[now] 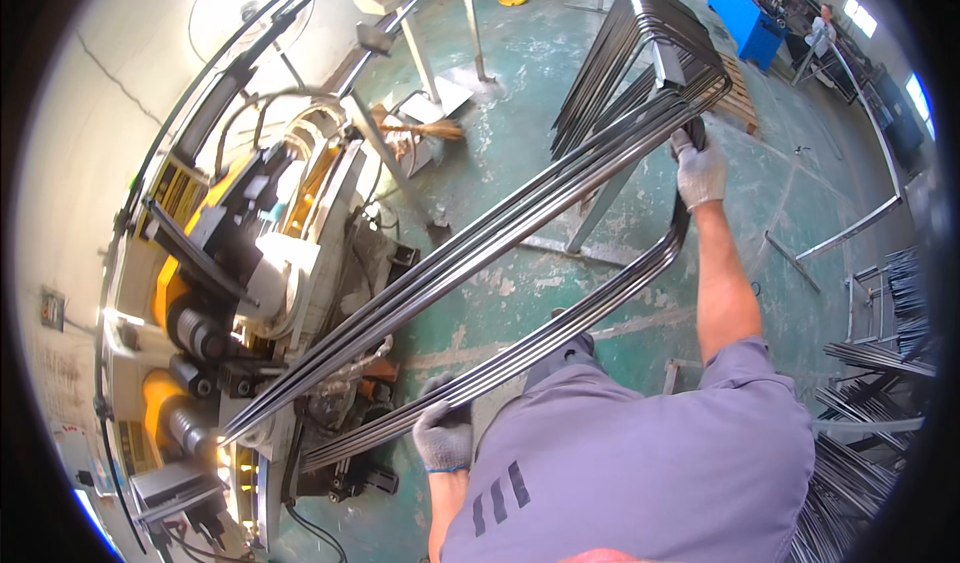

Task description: The person inserts several metal rods into a bending machine, removes the bent bundle, and repeats the process after retrieving more rods from a nearby stack.

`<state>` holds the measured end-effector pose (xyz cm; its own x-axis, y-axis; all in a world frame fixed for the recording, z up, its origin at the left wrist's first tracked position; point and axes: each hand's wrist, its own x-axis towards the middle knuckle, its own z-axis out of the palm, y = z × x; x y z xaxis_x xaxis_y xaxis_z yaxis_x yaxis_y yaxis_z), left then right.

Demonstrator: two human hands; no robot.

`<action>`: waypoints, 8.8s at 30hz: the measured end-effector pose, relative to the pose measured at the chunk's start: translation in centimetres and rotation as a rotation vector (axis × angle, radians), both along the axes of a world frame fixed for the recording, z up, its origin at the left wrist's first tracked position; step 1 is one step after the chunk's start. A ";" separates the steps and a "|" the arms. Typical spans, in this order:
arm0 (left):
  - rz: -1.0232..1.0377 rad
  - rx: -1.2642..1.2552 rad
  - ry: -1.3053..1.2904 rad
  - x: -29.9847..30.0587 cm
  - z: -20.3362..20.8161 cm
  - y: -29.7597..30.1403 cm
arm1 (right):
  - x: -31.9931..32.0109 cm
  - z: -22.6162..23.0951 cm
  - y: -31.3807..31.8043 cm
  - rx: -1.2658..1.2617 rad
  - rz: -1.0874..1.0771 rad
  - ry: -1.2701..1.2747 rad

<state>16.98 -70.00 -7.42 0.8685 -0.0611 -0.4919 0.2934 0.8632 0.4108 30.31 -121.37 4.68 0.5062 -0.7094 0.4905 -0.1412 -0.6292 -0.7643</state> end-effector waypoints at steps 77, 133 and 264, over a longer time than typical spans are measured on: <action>0.845 1.767 2.088 -84.8 5.8 21.6 | -43.0 -31.7 77.7 -0.875 2.449 0.721; 1.225 1.483 1.587 -78.5 -3.7 29.9 | -74.9 -19.6 104.6 -1.195 2.622 1.629; 0.794 0.013 -0.054 -10.4 3.7 65.9 | -3.0 -20.9 86.1 0.904 1.184 0.703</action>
